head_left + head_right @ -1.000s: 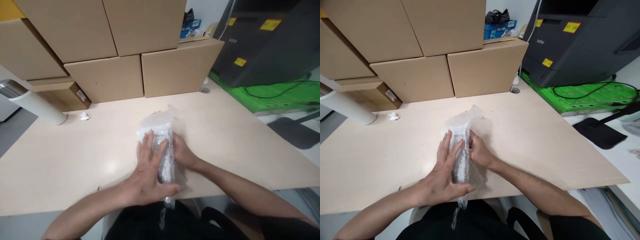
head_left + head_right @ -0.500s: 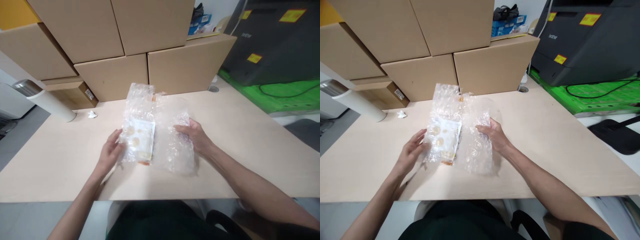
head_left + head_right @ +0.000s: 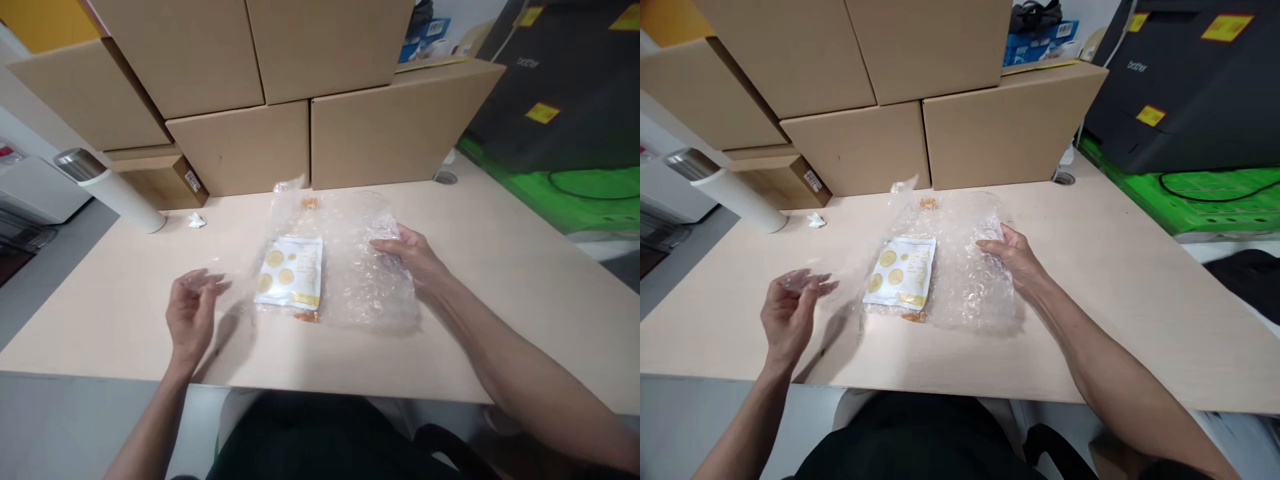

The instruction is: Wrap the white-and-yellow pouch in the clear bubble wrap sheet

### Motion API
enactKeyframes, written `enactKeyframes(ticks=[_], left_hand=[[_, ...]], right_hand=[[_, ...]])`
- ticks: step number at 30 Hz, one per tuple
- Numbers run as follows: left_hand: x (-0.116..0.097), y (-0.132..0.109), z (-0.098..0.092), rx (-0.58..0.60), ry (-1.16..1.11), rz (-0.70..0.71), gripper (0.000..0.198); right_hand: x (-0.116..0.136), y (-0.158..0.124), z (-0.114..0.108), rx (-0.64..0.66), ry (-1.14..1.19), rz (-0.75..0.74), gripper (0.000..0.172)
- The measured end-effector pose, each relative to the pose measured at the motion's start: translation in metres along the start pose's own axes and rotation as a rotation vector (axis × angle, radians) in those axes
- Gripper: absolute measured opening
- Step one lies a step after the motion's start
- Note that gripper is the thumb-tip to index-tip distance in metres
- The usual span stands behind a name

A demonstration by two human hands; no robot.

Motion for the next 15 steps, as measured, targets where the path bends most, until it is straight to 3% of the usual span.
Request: enactKeyframes(ticks=[2, 4, 7, 9, 10, 13, 14, 15], left_hand=[[0.014, 0.003, -0.020, -0.031, 0.008, -0.153, 0.045], [0.024, 0.002, -0.034, -0.010, 0.248, -0.202, 0.058], [0.021, -0.004, -0.037, -0.068, 0.614, -0.016, 0.051], [0.010, -0.006, -0.024, -0.037, 0.664, 0.129, 0.032], [0.003, -0.006, -0.013, 0.048, 0.643, 0.161, 0.029], [-0.011, -0.002, 0.025, 0.435, 0.564, 0.096, 0.038], [-0.013, 0.001, 0.037, 0.534, 0.554, 0.056, 0.042], [-0.014, 0.004, 0.047, 0.547, 0.555, 0.012, 0.039]], right_hand=[[-0.001, 0.007, -0.006, -0.018, -0.034, 0.021, 0.037], [-0.003, 0.012, -0.010, -0.034, -0.073, 0.049, 0.032], [-0.006, 0.016, -0.012, -0.056, -0.105, 0.078, 0.025], [-0.008, 0.016, -0.011, -0.062, -0.107, 0.083, 0.024], [-0.008, 0.016, -0.011, -0.069, -0.107, 0.086, 0.023], [-0.009, 0.017, -0.012, -0.094, -0.114, 0.095, 0.024], [-0.010, 0.017, -0.012, -0.099, -0.118, 0.098, 0.024], [-0.011, 0.018, -0.013, -0.100, -0.124, 0.099, 0.025]])
Point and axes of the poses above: each hand's wrist, its own y-axis towards the middle knuckle, its own z-axis out of the palm, x = y × z, the point moved 1 cm from there along y, towards the middle knuckle, and after that the axes turned 1 degree about -y, right-handed, at the moved point
